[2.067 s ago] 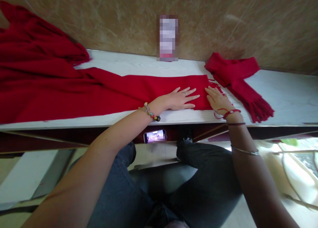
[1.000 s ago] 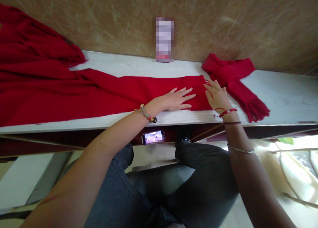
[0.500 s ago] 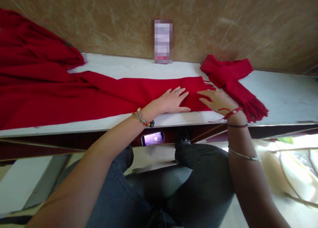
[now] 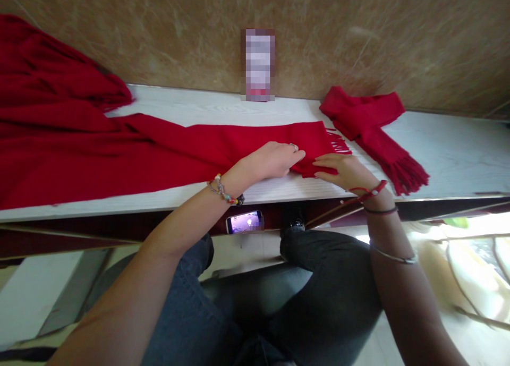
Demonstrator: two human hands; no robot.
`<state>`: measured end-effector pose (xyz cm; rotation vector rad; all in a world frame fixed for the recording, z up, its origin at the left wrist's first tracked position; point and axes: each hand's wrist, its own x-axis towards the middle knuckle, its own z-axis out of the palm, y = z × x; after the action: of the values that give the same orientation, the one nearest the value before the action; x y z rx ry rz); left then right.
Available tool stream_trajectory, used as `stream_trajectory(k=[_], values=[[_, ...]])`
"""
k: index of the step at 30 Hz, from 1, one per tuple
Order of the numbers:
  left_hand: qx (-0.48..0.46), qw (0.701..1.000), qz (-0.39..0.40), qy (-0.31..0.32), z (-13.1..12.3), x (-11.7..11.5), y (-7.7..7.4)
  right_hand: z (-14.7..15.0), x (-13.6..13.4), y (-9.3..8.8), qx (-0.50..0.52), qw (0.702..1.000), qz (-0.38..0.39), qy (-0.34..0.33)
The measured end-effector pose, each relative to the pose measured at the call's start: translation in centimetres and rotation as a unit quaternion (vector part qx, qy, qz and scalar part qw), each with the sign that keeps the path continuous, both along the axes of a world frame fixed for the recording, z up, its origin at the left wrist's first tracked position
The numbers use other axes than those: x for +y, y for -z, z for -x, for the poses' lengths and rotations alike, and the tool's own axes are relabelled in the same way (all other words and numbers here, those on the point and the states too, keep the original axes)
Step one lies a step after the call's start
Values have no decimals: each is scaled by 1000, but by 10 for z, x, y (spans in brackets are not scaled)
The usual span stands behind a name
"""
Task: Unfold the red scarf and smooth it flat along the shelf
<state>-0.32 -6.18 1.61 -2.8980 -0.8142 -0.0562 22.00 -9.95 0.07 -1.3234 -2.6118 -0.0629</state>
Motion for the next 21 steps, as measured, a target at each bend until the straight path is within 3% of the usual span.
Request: stream_trajectory(k=[9,13,17,21], values=[[-25,998,-63,0,1,3,-8,16,-3,1,-10,999,-42,27],[-38,997,-67,4,2,5,-7,20,-5,0,-37,995,-52,75],[-50,997,-51,9,3,10,-7,13,-7,-2,-40,992,-51,112],[-78,996,-44,30,6,12,-11,0,-5,-1,20,991,-63,118]])
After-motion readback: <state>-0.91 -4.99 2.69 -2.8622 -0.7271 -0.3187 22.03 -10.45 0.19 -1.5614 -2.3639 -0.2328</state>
